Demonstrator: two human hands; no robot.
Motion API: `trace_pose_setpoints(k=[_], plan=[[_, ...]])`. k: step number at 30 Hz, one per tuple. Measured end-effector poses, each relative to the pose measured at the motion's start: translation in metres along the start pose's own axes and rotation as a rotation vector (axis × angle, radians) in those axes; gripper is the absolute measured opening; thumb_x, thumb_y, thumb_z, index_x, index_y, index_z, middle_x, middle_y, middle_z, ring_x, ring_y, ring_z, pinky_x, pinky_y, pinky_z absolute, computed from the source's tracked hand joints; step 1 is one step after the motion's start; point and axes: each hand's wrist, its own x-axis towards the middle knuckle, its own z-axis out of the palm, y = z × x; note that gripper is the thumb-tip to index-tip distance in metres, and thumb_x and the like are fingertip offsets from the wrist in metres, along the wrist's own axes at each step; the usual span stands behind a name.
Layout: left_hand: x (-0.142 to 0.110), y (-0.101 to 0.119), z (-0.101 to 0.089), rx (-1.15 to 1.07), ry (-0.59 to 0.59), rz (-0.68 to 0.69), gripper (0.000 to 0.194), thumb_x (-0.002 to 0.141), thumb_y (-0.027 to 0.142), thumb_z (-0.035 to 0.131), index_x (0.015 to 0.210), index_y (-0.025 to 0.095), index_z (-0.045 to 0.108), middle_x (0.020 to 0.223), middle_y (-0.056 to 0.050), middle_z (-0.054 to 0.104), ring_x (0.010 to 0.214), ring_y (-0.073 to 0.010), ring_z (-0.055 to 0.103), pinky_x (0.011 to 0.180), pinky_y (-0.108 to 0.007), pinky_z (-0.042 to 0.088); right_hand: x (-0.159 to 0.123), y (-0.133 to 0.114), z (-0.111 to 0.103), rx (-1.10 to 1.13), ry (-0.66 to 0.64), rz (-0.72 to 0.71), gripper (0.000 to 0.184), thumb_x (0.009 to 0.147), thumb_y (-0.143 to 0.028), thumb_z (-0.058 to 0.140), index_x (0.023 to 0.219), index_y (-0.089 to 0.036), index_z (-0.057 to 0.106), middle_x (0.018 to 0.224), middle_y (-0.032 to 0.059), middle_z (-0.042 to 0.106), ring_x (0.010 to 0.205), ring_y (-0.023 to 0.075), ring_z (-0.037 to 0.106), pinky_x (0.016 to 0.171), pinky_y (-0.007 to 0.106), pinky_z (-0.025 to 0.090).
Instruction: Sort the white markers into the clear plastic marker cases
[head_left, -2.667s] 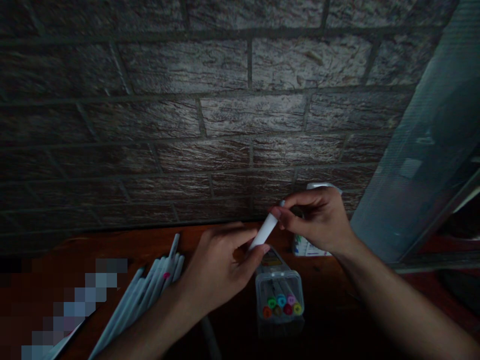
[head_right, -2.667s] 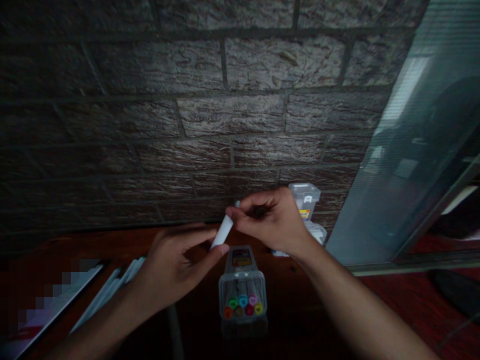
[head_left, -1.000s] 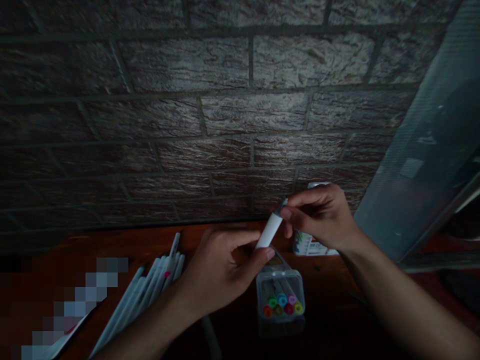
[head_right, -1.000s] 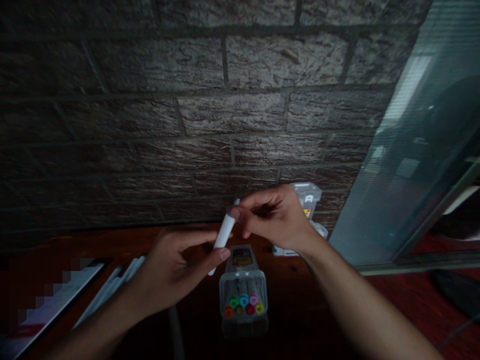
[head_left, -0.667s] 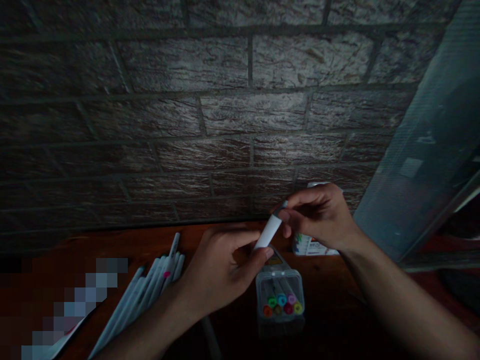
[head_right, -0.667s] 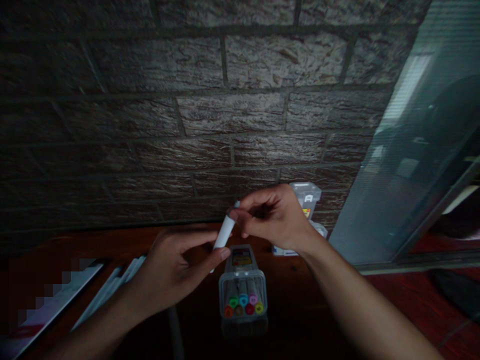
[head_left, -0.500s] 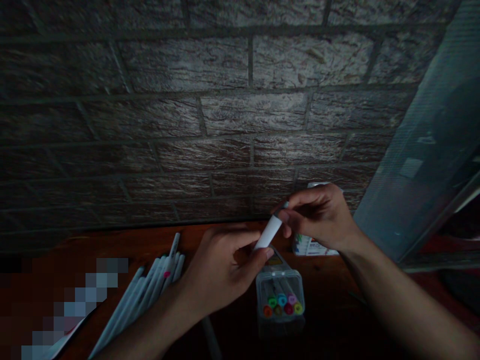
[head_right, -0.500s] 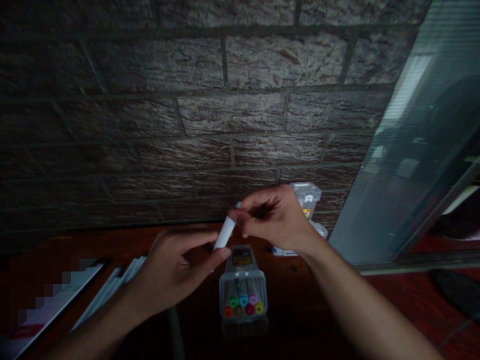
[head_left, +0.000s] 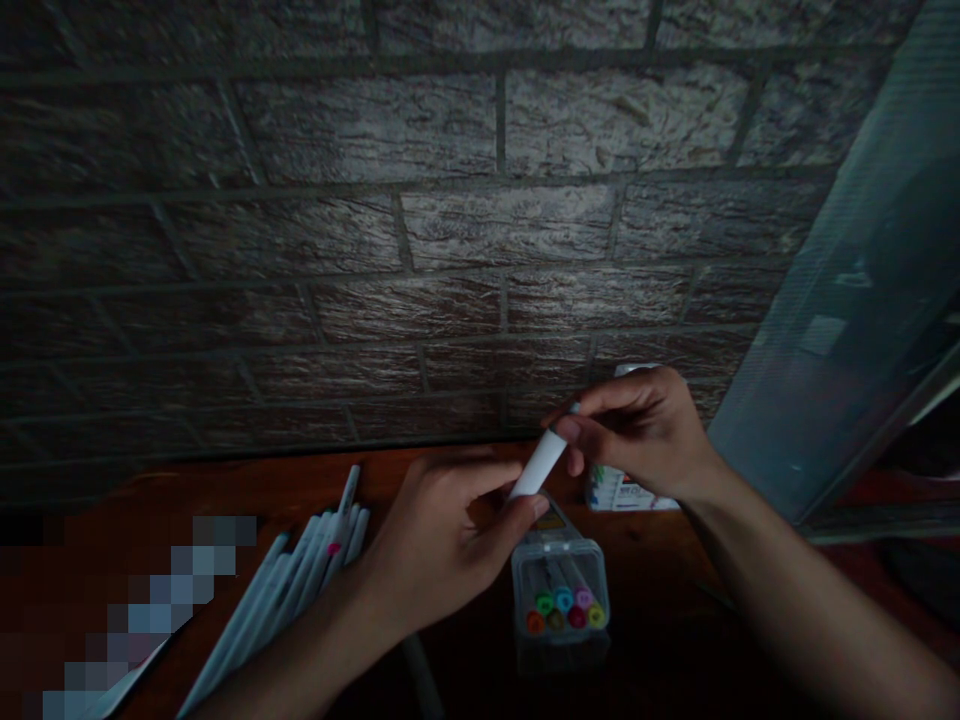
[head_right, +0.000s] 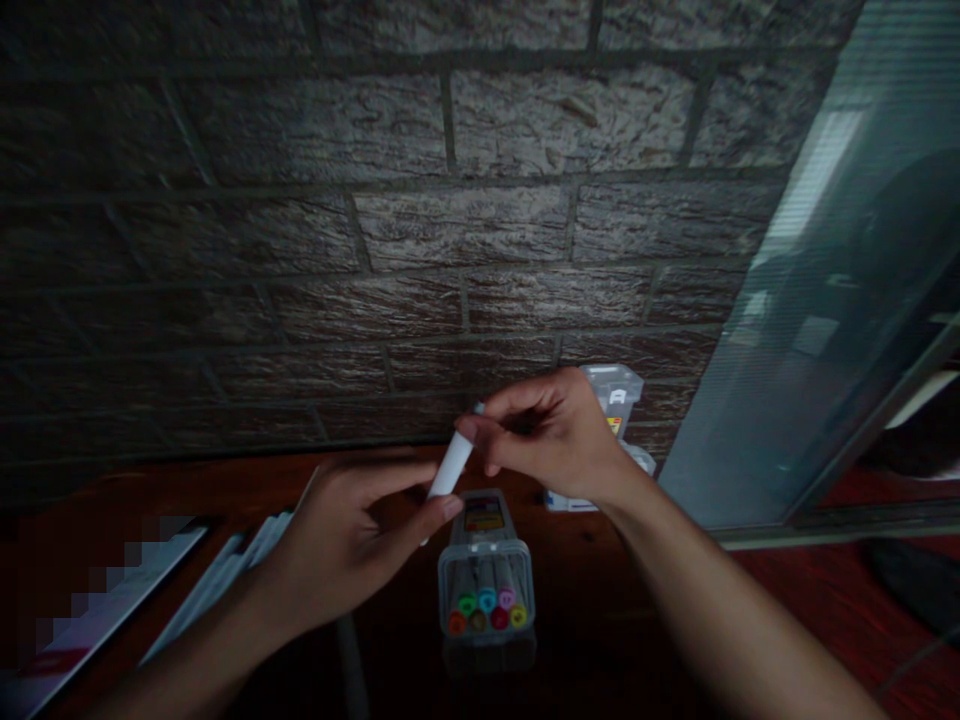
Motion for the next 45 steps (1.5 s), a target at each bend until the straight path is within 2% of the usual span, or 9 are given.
trace_pose_setpoints(k=[2, 6, 9, 13, 22, 27, 34, 41, 45], plan=[[0.000, 0.001, 0.000, -0.005, -0.010, -0.002, 0.023, 0.101, 0.027, 0.063, 0.116, 0.027, 0.080, 0.088, 0.003, 0.081, 0.072, -0.0148, 0.070, 0.068, -0.027, 0.049, 0.000, 0.000, 0.000, -0.002, -0.005, 0.009, 0.027, 0.086, -0.030, 0.083, 0.063, -0.017, 0.078, 0.054, 0.0029, 0.073, 0.045, 0.0108, 0.061, 0.044, 0.022, 0.047], [0.000, 0.001, -0.001, 0.036, -0.033, -0.023, 0.019, 0.101, 0.028, 0.062, 0.103, 0.023, 0.081, 0.076, 0.003, 0.076, 0.065, -0.0137, 0.066, 0.060, -0.026, 0.044, -0.001, 0.002, -0.001, 0.020, -0.025, 0.013, 0.029, 0.088, -0.029, 0.081, 0.061, -0.017, 0.077, 0.053, 0.0031, 0.072, 0.044, 0.0109, 0.061, 0.044, 0.022, 0.047], [0.000, 0.001, 0.000, 0.054, -0.022, -0.003, 0.018, 0.100, 0.026, 0.063, 0.101, 0.023, 0.080, 0.082, 0.002, 0.078, 0.072, -0.0150, 0.070, 0.065, -0.027, 0.047, -0.001, 0.002, -0.001, 0.019, -0.028, 0.018, 0.030, 0.086, -0.027, 0.082, 0.058, -0.016, 0.075, 0.053, 0.0027, 0.071, 0.043, 0.0104, 0.060, 0.043, 0.021, 0.046], [0.000, -0.002, 0.002, 0.065, 0.007, 0.036, 0.020, 0.100, 0.024, 0.063, 0.111, 0.027, 0.080, 0.090, 0.002, 0.080, 0.085, -0.0168, 0.074, 0.078, -0.030, 0.051, 0.000, 0.002, 0.001, 0.000, 0.000, 0.031, 0.029, 0.082, -0.025, 0.085, 0.057, -0.016, 0.073, 0.051, 0.0018, 0.069, 0.042, 0.0095, 0.057, 0.041, 0.020, 0.043], [0.000, -0.001, 0.001, 0.009, 0.024, 0.024, 0.024, 0.100, 0.023, 0.063, 0.117, 0.025, 0.079, 0.095, 0.001, 0.081, 0.082, -0.0164, 0.073, 0.076, -0.029, 0.052, 0.002, 0.007, 0.011, 0.084, 0.092, 0.043, 0.022, 0.079, -0.027, 0.088, 0.064, -0.015, 0.077, 0.051, 0.0017, 0.070, 0.043, 0.0095, 0.059, 0.043, 0.019, 0.045], [0.001, 0.000, -0.001, -0.033, 0.019, 0.015, 0.022, 0.100, 0.024, 0.063, 0.116, 0.023, 0.080, 0.089, 0.001, 0.079, 0.077, -0.0154, 0.071, 0.073, -0.027, 0.051, 0.005, 0.004, 0.007, 0.142, 0.025, 0.067, 0.022, 0.084, -0.030, 0.085, 0.068, -0.016, 0.081, 0.054, 0.0023, 0.072, 0.046, 0.0090, 0.060, 0.046, 0.018, 0.046], [0.001, 0.003, -0.004, -0.099, 0.009, 0.004, 0.022, 0.100, 0.023, 0.063, 0.115, 0.023, 0.080, 0.083, 0.004, 0.077, 0.069, -0.0126, 0.066, 0.066, -0.024, 0.048, 0.004, 0.007, 0.001, 0.276, -0.078, 0.038, 0.010, 0.089, -0.019, 0.081, 0.097, -0.019, 0.087, 0.063, 0.0017, 0.075, 0.049, 0.0088, 0.065, 0.046, 0.017, 0.050], [0.000, 0.003, -0.004, -0.062, 0.020, 0.001, 0.020, 0.100, 0.026, 0.063, 0.089, 0.019, 0.078, 0.069, 0.003, 0.068, 0.065, -0.0132, 0.062, 0.062, -0.024, 0.044, 0.003, 0.010, 0.005, 0.360, -0.097, 0.060, 0.016, 0.079, -0.009, 0.087, 0.091, -0.018, 0.084, 0.074, 0.0033, 0.080, 0.056, 0.0091, 0.069, 0.053, 0.017, 0.057], [0.001, 0.003, -0.004, -0.047, 0.010, 0.005, 0.021, 0.101, 0.027, 0.061, 0.091, 0.018, 0.078, 0.068, 0.003, 0.066, 0.064, -0.0138, 0.061, 0.061, -0.025, 0.044, 0.003, 0.009, 0.005, 0.353, -0.077, 0.069, 0.012, 0.080, -0.010, 0.087, 0.088, -0.017, 0.082, 0.072, 0.0027, 0.079, 0.055, 0.0091, 0.069, 0.052, 0.018, 0.057]])
